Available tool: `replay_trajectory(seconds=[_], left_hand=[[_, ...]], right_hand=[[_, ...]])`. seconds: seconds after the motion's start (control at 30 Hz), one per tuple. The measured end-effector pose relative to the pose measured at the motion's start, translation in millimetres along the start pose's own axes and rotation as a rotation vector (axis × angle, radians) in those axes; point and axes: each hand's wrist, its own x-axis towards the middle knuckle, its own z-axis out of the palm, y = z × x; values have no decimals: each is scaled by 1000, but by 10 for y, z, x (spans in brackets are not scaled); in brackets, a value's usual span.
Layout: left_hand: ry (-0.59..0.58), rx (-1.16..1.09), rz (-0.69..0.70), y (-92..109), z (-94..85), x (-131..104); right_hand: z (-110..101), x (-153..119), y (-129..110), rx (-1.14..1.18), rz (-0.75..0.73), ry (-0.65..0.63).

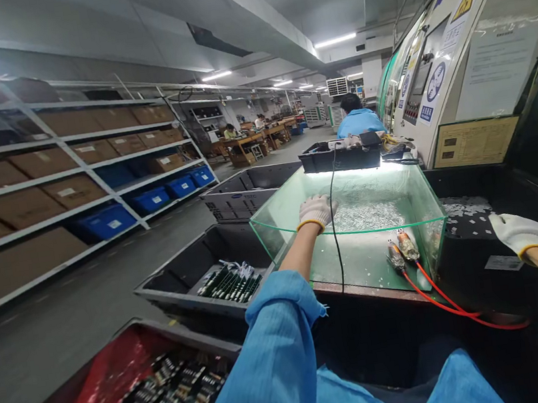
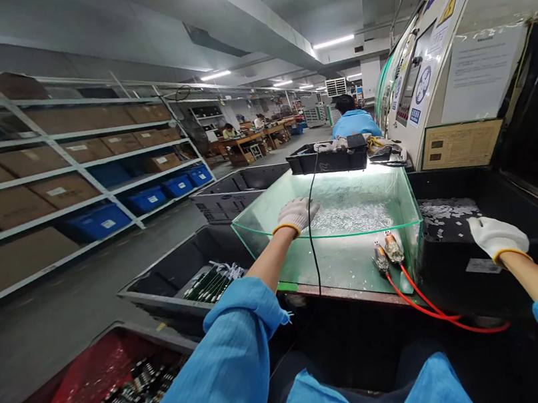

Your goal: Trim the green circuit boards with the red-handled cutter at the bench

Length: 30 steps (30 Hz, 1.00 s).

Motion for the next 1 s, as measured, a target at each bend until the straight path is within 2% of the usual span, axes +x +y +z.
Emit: replay_trajectory(seconds=[1.0], left_hand=[[7,-2,-4,-4,11,10]], right_hand=[[17,17,3,-8,-2,-7]])
